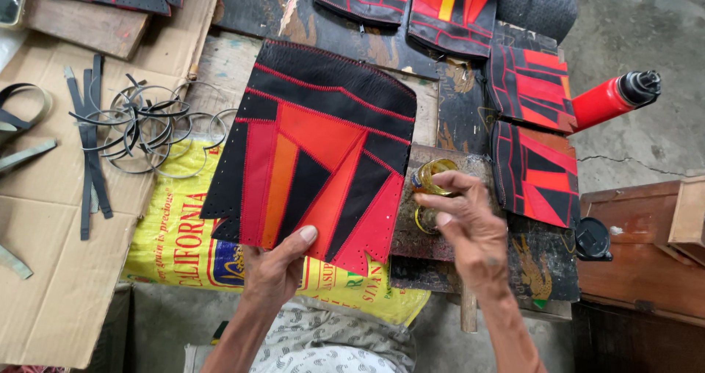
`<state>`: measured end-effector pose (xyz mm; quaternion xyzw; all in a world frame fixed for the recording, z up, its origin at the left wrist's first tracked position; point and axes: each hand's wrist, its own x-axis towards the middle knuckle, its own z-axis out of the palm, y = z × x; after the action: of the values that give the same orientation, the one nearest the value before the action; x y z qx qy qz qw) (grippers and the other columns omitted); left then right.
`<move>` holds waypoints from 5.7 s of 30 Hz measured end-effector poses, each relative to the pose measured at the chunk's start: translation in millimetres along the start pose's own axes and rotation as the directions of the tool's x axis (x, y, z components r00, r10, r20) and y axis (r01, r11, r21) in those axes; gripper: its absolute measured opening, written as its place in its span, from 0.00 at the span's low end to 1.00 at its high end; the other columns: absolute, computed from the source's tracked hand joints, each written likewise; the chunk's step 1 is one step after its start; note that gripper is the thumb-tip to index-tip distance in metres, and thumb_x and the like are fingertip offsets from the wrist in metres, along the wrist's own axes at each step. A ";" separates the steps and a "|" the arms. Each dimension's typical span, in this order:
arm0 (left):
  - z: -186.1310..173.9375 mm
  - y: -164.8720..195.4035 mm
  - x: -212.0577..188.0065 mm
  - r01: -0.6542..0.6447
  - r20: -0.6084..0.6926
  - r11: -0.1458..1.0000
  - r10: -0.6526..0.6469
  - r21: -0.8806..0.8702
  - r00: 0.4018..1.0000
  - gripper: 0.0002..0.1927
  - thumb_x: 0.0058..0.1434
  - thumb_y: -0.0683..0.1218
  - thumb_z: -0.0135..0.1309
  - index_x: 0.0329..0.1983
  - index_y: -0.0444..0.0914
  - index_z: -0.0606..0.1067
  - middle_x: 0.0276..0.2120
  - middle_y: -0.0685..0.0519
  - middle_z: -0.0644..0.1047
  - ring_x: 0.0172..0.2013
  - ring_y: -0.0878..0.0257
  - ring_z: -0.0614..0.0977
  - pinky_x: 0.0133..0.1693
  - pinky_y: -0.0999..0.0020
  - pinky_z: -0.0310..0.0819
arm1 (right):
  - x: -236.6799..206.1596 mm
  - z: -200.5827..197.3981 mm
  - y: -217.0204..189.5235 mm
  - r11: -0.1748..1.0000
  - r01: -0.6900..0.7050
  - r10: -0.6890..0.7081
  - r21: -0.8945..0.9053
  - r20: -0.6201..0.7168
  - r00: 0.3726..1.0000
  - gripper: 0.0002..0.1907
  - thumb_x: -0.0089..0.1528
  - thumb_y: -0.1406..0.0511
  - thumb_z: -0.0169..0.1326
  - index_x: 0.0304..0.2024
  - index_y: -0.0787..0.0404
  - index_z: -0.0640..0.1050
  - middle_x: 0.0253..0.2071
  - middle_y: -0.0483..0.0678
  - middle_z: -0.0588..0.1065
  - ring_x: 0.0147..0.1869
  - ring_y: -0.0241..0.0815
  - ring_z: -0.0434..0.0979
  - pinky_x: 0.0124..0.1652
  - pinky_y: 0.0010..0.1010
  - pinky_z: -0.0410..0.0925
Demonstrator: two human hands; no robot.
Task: The person holds a patchwork leather pouch in one hand and repeatedly dips their fingers into a small jar of adhesive, rubbing the glue along the pouch's edges and seams. They rotate the pouch to treat different sides, working through the edges of the piece.
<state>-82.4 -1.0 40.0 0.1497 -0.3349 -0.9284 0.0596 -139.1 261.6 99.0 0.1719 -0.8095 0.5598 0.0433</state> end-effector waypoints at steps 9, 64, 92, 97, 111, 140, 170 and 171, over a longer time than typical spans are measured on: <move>-5.2 -0.2 -2.0 0.016 0.053 1.000 -0.017 0.012 0.998 0.29 0.58 0.28 0.55 0.63 0.32 0.67 0.51 0.40 0.77 0.46 0.52 0.85 0.48 0.56 0.85 | -1.3 8.7 -8.8 0.998 -0.017 0.024 -0.062 0.114 0.993 0.29 0.61 0.78 0.47 0.64 0.56 0.75 0.59 0.46 0.69 0.63 0.40 0.65 0.62 0.27 0.59; 18.1 9.8 2.8 -0.026 0.047 0.995 0.031 -0.100 0.998 0.28 0.58 0.27 0.53 0.62 0.31 0.67 0.51 0.40 0.77 0.47 0.52 0.84 0.48 0.54 0.85 | -17.1 11.4 -40.6 0.578 0.497 -0.512 -0.647 0.187 0.838 0.23 0.65 0.77 0.49 0.47 0.45 0.86 0.53 0.46 0.73 0.55 0.49 0.65 0.56 0.42 0.61; 26.3 13.4 3.4 -0.013 0.047 0.993 0.019 -0.121 0.999 0.31 0.55 0.27 0.54 0.64 0.31 0.66 0.55 0.41 0.76 0.50 0.51 0.83 0.51 0.52 0.84 | -11.1 20.8 -15.2 0.662 0.338 -0.323 -0.669 0.152 0.934 0.36 0.57 0.80 0.47 0.68 0.56 0.71 0.61 0.53 0.69 0.61 0.53 0.63 0.60 0.44 0.54; 25.0 11.0 6.1 -0.005 0.010 0.990 0.006 -0.141 1.000 0.30 0.56 0.28 0.54 0.63 0.31 0.66 0.53 0.41 0.76 0.48 0.51 0.83 0.49 0.53 0.85 | -22.6 23.7 -3.4 0.528 0.454 -0.467 -0.718 0.201 0.861 0.28 0.65 0.77 0.49 0.66 0.54 0.73 0.59 0.50 0.69 0.59 0.51 0.62 0.58 0.44 0.55; 22.9 -4.4 14.9 -0.090 -0.143 0.985 0.069 -0.146 0.987 0.32 0.54 0.28 0.56 0.63 0.35 0.66 0.52 0.46 0.76 0.48 0.55 0.83 0.48 0.59 0.85 | -30.3 31.3 -18.9 0.636 0.435 -0.659 -0.638 -0.155 0.736 0.29 0.59 0.78 0.52 0.56 0.41 0.79 0.53 0.40 0.70 0.59 0.40 0.63 0.53 0.30 0.61; 34.5 143.1 -14.4 -0.452 0.558 0.431 -0.157 0.781 0.815 0.28 0.54 0.54 0.69 0.55 0.39 0.77 0.48 0.53 0.82 0.49 0.62 0.86 0.52 0.64 0.83 | 132.4 29.2 -76.0 0.950 -0.169 0.107 0.262 0.235 0.966 0.45 0.50 0.79 0.63 0.69 0.70 0.60 0.41 0.52 0.81 0.39 0.36 0.78 0.37 0.23 0.71; 88.3 96.8 127.4 -0.598 0.410 0.048 -0.771 0.800 0.487 0.16 0.41 0.46 0.59 0.32 0.31 0.76 0.21 0.45 0.79 0.24 0.56 0.81 0.29 0.58 0.74 | 76.6 22.1 -50.5 0.877 0.285 -0.197 -0.387 0.252 0.947 0.47 0.51 0.70 0.62 0.73 0.60 0.60 0.41 0.43 0.77 0.55 0.44 0.74 0.66 0.43 0.51; 88.5 96.8 127.2 -0.601 0.413 0.048 -0.770 0.798 0.487 0.16 0.41 0.46 0.59 0.32 0.31 0.76 0.21 0.45 0.79 0.24 0.56 0.81 0.29 0.58 0.74 | 76.2 23.8 -50.2 0.877 0.284 -0.196 -0.388 0.251 0.948 0.47 0.52 0.70 0.63 0.72 0.61 0.60 0.41 0.43 0.77 0.55 0.43 0.74 0.66 0.44 0.52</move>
<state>-230.1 -48.8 136.2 -0.3180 -0.8291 -0.3363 -0.3138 -191.2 206.3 155.0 0.3144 -0.8829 0.3425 0.0652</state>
